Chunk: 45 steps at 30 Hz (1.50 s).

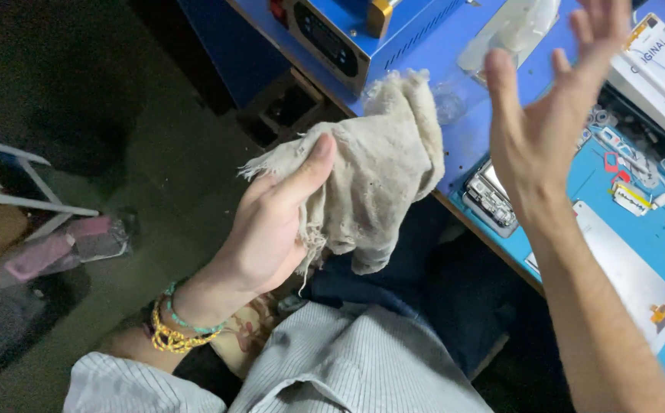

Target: The person cleans the back of a disassembled smartphone using a cloth and a spray bottle. They repeatedly spray the cloth and wipe the phone's back cover, focusing on removing residue or adhesive.

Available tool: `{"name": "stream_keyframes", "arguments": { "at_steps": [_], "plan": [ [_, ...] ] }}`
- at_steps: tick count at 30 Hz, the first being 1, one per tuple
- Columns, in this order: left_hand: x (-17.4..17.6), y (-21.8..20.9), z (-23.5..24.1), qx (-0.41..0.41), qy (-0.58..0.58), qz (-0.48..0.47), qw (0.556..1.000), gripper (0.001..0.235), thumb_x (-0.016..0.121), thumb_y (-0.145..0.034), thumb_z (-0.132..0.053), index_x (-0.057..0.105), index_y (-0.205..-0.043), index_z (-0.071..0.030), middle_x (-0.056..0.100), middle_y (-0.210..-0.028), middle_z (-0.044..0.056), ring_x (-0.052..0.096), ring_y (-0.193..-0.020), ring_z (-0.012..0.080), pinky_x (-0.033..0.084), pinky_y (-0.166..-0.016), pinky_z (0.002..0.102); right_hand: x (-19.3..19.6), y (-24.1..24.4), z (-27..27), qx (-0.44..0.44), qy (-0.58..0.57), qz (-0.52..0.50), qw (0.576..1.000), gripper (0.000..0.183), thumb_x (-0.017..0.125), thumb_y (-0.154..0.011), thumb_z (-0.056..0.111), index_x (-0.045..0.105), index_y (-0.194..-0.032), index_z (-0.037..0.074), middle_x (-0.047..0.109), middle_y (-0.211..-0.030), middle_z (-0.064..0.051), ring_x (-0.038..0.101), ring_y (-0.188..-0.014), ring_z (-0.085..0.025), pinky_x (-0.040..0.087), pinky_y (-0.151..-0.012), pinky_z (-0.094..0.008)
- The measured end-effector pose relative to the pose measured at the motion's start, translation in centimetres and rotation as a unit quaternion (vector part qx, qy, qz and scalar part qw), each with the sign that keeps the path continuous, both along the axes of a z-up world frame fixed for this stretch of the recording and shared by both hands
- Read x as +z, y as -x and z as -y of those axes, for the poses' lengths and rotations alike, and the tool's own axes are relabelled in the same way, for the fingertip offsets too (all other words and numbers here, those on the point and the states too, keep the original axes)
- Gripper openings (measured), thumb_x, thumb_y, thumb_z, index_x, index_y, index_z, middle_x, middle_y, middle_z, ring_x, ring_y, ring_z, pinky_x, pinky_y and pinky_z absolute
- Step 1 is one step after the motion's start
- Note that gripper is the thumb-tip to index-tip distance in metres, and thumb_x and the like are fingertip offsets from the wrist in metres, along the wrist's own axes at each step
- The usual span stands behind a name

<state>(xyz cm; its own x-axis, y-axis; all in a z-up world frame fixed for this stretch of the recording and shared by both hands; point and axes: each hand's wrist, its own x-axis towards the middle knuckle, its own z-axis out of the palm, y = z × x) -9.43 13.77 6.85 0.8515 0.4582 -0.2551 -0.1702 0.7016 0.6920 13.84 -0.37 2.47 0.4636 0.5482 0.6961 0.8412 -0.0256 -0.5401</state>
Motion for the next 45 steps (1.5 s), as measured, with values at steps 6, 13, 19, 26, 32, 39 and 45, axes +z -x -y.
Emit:
{"name": "stream_keyframes", "arguments": {
  "at_steps": [6, 13, 19, 26, 32, 39, 45],
  "plan": [
    [0.8, -1.6, 1.7, -0.077, 0.006, 0.029, 0.997, 0.042, 0.062, -0.103, -0.024, 0.071, -0.127, 0.009, 0.071, -0.141, 0.023, 0.066, -0.135, 0.0271, 0.053, -0.117, 0.035, 0.1, 6.2, 5.5, 0.104, -0.036, -0.361, 0.926, 0.069, 0.064, -0.1, 0.049, 0.044, -0.151, 0.008, 0.058, -0.144, -0.014, 0.061, -0.135, -0.031, 0.052, -0.114, -0.051],
    [-1.0, -3.6, 4.0, -0.098, 0.016, -0.002, 0.995, 0.043, 0.064, -0.101, -0.024, 0.069, -0.13, 0.007, 0.071, -0.14, 0.021, 0.067, -0.132, 0.0271, 0.054, -0.115, 0.037, -0.5, 10.3, 11.7, 0.093, -0.086, -0.625, 0.77, 0.042, 0.078, -0.091, 0.016, 0.069, -0.126, -0.005, 0.077, -0.123, -0.018, 0.076, -0.11, -0.028, 0.063, -0.093, -0.042],
    [-4.2, -2.7, 5.4, -0.113, -0.329, -0.018, 0.937, 0.058, 0.051, -0.108, -0.031, 0.037, -0.157, -0.004, 0.064, -0.15, 0.029, 0.072, -0.134, 0.0421, 0.065, -0.107, 0.044, -0.7, 14.5, 17.9, -0.022, 0.046, -0.592, 0.805, 0.024, 0.089, -0.085, 0.019, 0.072, -0.077, 0.006, 0.063, -0.071, 0.004, 0.054, -0.067, -0.006, 0.045, -0.057, -0.023],
    [-9.4, -4.1, 12.1, -0.326, -0.623, 0.201, 0.682, 0.068, 0.024, -0.117, -0.05, 0.053, -0.151, 0.001, 0.056, -0.157, 0.021, 0.048, -0.15, 0.0422, 0.039, -0.128, 0.057, -1.9, 15.4, 21.1, -0.003, 0.28, -0.407, 0.869, 0.048, 0.084, -0.097, 0.036, 0.05, -0.071, 0.014, 0.052, -0.068, 0.003, 0.05, -0.058, -0.013, 0.043, -0.054, -0.032],
    [-12.2, -6.8, 15.4, -0.421, -0.473, 0.18, 0.753, 0.045, 0.05, -0.112, -0.041, 0.053, -0.084, -0.006, 0.049, -0.073, 0.003, 0.046, -0.063, 0.0163, 0.037, -0.057, 0.033, -1.9, 15.3, 23.6, -0.083, 0.139, -0.534, 0.83, 0.023, 0.088, -0.082, 0.035, 0.088, -0.088, 0.013, 0.071, -0.101, -0.001, 0.066, -0.086, -0.014, 0.055, -0.072, -0.031],
    [-13.4, -8.7, 20.8, -0.297, -0.481, 0.295, 0.77, 0.037, 0.041, -0.117, -0.025, 0.059, -0.101, 0.004, 0.062, -0.088, 0.015, 0.063, -0.07, 0.0292, 0.051, -0.06, 0.041, -5.0, 16.7, 21.8, -0.185, -0.187, -0.391, 0.882, 0.041, 0.068, -0.103, 0.038, 0.071, -0.114, -0.001, 0.073, -0.125, -0.023, 0.073, -0.123, -0.034, 0.064, -0.119, -0.052],
    [-13.4, -9.7, 22.1, -0.218, -0.534, 0.344, 0.742, 0.055, 0.027, -0.122, -0.037, 0.054, -0.124, 0.011, 0.068, -0.112, 0.029, 0.076, -0.1, 0.0461, 0.063, -0.083, 0.05, -5.3, 14.8, 20.6, -0.343, -0.137, -0.188, 0.91, 0.038, 0.054, -0.111, 0.031, 0.062, -0.106, -0.005, 0.069, -0.106, -0.022, 0.077, -0.103, -0.036, 0.074, -0.109, -0.056]
  ]
}}
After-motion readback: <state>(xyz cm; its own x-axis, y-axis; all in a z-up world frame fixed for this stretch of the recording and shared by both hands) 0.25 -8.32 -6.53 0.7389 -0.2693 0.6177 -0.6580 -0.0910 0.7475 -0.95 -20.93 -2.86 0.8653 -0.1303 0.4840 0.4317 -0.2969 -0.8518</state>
